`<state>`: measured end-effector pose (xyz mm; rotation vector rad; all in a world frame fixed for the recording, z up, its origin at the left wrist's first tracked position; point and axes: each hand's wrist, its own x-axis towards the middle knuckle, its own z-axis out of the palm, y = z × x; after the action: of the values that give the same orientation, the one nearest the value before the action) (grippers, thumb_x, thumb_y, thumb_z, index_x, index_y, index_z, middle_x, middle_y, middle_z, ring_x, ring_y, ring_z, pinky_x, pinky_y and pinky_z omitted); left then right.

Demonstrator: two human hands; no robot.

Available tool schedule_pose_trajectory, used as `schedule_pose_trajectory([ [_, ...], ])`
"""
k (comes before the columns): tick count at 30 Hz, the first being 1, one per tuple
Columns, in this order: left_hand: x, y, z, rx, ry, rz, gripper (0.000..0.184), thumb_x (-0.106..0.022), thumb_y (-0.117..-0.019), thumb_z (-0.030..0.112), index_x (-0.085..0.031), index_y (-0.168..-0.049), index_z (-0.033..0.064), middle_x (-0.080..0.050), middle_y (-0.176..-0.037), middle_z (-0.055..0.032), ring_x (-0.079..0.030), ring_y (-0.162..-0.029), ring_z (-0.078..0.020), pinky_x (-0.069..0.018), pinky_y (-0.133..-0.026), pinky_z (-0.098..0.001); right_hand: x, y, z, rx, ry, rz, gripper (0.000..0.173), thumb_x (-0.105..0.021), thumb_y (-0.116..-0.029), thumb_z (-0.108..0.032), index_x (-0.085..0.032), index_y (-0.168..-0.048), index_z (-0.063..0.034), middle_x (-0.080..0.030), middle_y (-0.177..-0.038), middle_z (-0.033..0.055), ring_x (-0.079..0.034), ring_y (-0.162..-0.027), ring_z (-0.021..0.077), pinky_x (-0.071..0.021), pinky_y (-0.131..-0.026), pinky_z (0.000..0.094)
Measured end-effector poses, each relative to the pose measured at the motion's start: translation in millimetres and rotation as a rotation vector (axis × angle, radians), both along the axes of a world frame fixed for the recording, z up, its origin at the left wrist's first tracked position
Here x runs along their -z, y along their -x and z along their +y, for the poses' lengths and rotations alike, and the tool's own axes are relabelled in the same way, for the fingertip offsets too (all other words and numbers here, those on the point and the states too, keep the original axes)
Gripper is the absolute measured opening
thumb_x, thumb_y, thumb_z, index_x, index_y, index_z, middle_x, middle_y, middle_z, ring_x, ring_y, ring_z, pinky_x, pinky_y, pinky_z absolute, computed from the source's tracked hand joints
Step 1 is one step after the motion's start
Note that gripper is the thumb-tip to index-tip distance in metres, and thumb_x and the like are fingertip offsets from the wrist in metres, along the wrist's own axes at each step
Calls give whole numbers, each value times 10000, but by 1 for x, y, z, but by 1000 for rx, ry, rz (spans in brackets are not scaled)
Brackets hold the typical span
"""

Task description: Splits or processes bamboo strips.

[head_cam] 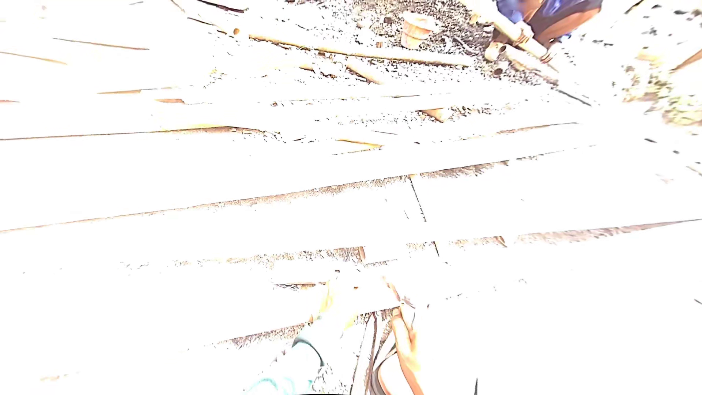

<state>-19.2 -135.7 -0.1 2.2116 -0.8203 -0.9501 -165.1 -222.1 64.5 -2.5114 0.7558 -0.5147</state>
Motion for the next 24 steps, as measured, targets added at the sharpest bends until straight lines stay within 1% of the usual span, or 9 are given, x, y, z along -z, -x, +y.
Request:
schedule_pose_trajectory([
  [2,-2,0,0,2,-6,-7,379,-508,-1041,312,-680,-1310,109,-609,-1409,-125,-541,-1348,-284,-391,-1164,-474,1,-5,1,27,-9,101,317,-543,-933,-102,-727,-1176,-15,-753,-1074,146,-731,-969,261,-580,-878,415],
  [6,11,6,-2,-43,42,-47,394,-509,-1054,374,-703,-1273,111,-646,-1358,-115,-561,-1325,-278,-389,-1167,-466,-11,-19,-11,62,-207,839,375,-487,-1056,-240,-604,-1352,-42,-713,-1151,219,-692,-1089,386,-514,-963,561],
  [9,7,3,-4,-42,-21,-37,405,-489,-1060,383,-687,-1298,121,-624,-1391,-114,-546,-1347,-283,-389,-1168,-474,-13,-7,-12,14,-69,479,292,-556,-983,-193,-724,-1147,-20,-743,-943,198,-731,-884,377,-562,-807,558],
  [11,2,2,-5,-14,-31,-33,369,-511,-1034,286,-674,-1322,124,-588,-1434,-123,-522,-1366,-301,-385,-1171,-485,-6,-3,-11,-3,31,158,279,-555,-939,-163,-754,-1064,-13,-747,-920,156,-736,-836,321,-588,-759,504],
  [14,2,1,-4,-5,-34,-42,361,-512,-1032,265,-665,-1330,128,-574,-1447,-115,-510,-1373,-299,-385,-1170,-480,2,-7,-5,16,4,188,279,-555,-952,-101,-740,-1132,5,-751,-1015,175,-738,-929,310,-588,-866,469],
  [17,10,3,-7,-90,9,-1,389,-505,-1048,374,-694,-1281,126,-645,-1354,-112,-575,-1301,-276,-424,-1133,-474,-3,-21,-16,51,-211,841,345,-490,-1053,-249,-658,-1269,-40,-714,-1155,206,-687,-1111,364,-512,-978,540],
  [21,16,0,-1,-134,106,57,395,-507,-1045,365,-692,-1282,109,-660,-1329,-114,-597,-1277,-254,-442,-1127,-457,2,3,-23,25,-290,349,337,-583,-951,-146,-704,-1218,19,-719,-1124,226,-686,-1077,354,-515,-956,544],
  [23,1,-3,7,-209,237,71,360,-518,-1051,293,-696,-1233,39,-697,-1228,-151,-662,-1169,-247,-513,-1053,-421,-9,13,-24,64,-450,203,468,-571,-938,-99,-585,-1377,63,-638,-1312,256,-609,-1230,320,-459,-1067,477],
  [24,-27,-2,14,-278,252,94,340,-519,-1052,233,-685,-1229,-6,-704,-1201,-180,-680,-1132,-258,-539,-1018,-407,-14,20,-23,117,-526,175,495,-583,-924,-82,-564,-1399,57,-648,-1283,223,-619,-1173,252,-484,-1021,406],
])
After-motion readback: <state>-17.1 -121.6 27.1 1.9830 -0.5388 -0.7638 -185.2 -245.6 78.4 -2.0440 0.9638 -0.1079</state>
